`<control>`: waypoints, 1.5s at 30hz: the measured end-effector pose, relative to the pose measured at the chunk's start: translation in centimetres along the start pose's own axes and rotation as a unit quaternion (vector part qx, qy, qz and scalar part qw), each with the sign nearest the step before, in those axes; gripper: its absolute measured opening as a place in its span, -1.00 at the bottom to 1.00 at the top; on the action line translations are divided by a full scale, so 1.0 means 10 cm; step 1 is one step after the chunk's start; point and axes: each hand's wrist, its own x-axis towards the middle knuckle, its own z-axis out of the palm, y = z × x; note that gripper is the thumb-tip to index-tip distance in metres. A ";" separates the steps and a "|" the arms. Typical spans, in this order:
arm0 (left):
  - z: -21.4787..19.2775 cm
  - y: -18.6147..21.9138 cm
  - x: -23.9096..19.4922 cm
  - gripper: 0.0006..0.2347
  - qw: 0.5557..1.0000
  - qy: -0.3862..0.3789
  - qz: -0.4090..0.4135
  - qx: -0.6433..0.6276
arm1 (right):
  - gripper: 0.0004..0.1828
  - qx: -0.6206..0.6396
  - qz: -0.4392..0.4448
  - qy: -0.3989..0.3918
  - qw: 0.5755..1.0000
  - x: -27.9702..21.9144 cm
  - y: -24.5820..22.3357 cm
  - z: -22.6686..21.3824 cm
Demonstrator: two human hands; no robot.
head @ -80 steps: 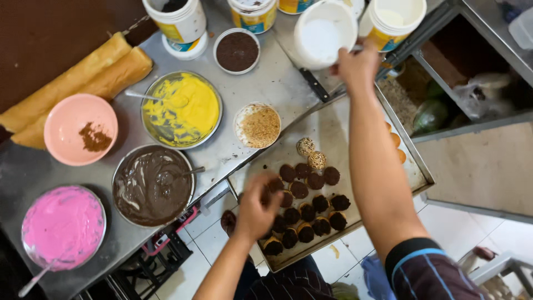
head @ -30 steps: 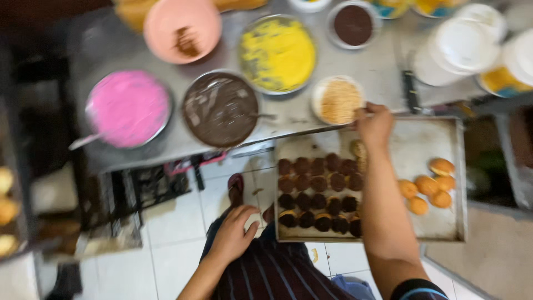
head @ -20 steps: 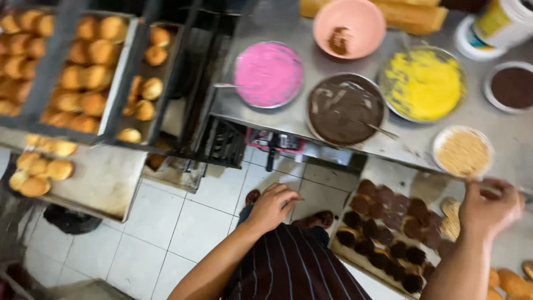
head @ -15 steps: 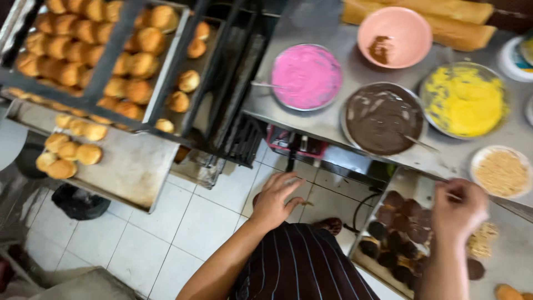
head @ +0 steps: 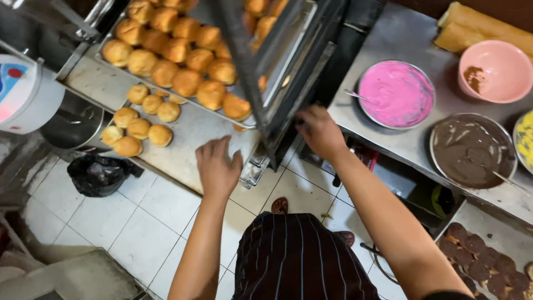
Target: The person picks up small round buns, splits them, and spreads chocolate filling on the cut surfaces. They then dip the filled buns into a bowl of chopped nuts or crumbs and place them on a tray. The process is repeated for multiple buns.
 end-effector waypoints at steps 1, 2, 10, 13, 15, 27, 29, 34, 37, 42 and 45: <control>0.08 -0.09 0.07 -0.60 1.000 -0.014 -0.024 0.014 | -0.70 -0.031 -0.032 -0.016 0.999 0.17 -0.02 0.10; 0.17 -0.17 0.17 -0.54 0.998 -0.027 -0.045 0.027 | -0.63 -0.063 -0.063 -0.028 0.996 0.36 -0.04 0.20; 0.41 -0.24 0.52 -0.58 0.997 -0.075 -0.014 -0.019 | -0.25 -0.198 0.087 -0.260 0.941 0.94 -0.26 0.55; 0.57 -0.35 0.55 -0.68 0.996 -0.085 0.004 -0.004 | -0.17 -0.079 0.164 -0.232 0.956 0.86 -0.44 0.39; 0.57 -0.33 0.59 -0.70 0.995 -0.091 0.034 0.011 | -0.06 0.104 0.233 -0.140 0.957 0.74 -0.41 0.31; -0.03 -0.16 -0.08 -0.58 0.963 -0.003 -0.022 -0.269 | -0.19 0.446 0.101 0.166 0.874 -0.86 0.22 -0.75; -0.03 -0.12 -0.38 -0.61 0.874 0.008 -0.223 -0.431 | -0.56 0.503 0.079 0.167 0.844 -1.06 0.14 -1.08; 0.13 0.62 -0.77 -0.73 0.722 -0.063 -0.276 -0.632 | -0.52 0.552 0.138 0.214 0.794 -1.72 0.65 -1.48; 0.42 1.04 -0.89 -0.77 0.625 -0.135 -0.295 -0.710 | -0.53 0.553 0.188 0.217 0.782 -2.08 0.96 -1.70; 0.90 1.53 -1.11 -0.68 0.587 -0.237 -0.364 -0.683 | -0.47 0.365 0.324 0.191 0.852 -2.42 1.26 -2.22; 0.99 1.81 -1.16 -0.68 0.579 -0.294 -0.378 -0.660 | -0.58 0.185 0.399 0.192 0.877 -2.46 1.45 -2.41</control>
